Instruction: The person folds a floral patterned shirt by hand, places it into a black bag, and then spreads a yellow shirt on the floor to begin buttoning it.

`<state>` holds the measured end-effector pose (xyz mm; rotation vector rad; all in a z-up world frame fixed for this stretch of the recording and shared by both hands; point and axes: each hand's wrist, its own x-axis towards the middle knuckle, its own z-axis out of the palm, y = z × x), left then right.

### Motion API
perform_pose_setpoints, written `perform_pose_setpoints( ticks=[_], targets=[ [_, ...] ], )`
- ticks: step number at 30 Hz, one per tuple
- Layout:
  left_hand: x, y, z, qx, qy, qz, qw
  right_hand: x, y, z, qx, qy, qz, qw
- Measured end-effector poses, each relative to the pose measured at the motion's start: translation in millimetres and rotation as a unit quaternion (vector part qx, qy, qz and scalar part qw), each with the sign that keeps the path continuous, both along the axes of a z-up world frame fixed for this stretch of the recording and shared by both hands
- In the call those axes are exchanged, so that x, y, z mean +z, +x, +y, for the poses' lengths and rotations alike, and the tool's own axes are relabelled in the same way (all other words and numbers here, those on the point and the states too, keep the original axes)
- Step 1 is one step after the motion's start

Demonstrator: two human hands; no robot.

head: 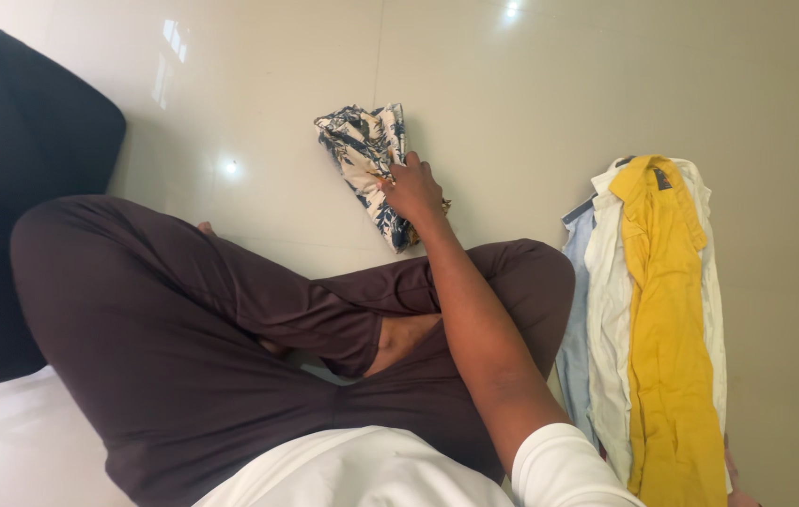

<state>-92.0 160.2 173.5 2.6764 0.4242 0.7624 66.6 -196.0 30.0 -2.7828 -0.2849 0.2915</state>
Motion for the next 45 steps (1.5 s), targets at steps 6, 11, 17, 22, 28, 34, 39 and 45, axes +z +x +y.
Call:
perform_pose_setpoints(
  ticks=[6, 11, 17, 22, 28, 34, 39, 45],
  targets=[
    [-40, 26, 8, -0.075, 0.028, 0.022, 0.997, 4, -4, 2, -0.001, -0.007, -0.01, 1.0],
    [-57, 54, 20, -0.119, 0.029, 0.013, 0.992, -1, -4, 5, 0.007, 0.0, -0.05, 0.999],
    [-91, 116, 48, -0.097, 0.026, -0.03, 0.995, -6, -3, 10, 0.015, -0.002, -0.098, 0.995],
    [-107, 153, 157, 0.005, -0.004, -0.025, 1.0, -1, -6, 9, -0.002, 0.003, -0.093, 0.996],
    [-120, 197, 50, -0.022, 0.157, -0.183, 0.97, 1, 14, -16, -0.084, 0.025, -0.099, 0.991],
    [-24, 130, -117, -0.145, -0.001, -0.009, 0.989, 26, 13, -74, -0.126, 0.076, -0.146, 0.978],
    [32, 87, -139, -0.155, 0.017, 0.011, 0.988, 67, 3, -107, -0.156, 0.077, -0.204, 0.964],
    [34, 110, -65, -0.054, 0.066, -0.116, 0.99, 163, -27, -90, -0.103, 0.121, -0.349, 0.923]
  ],
)
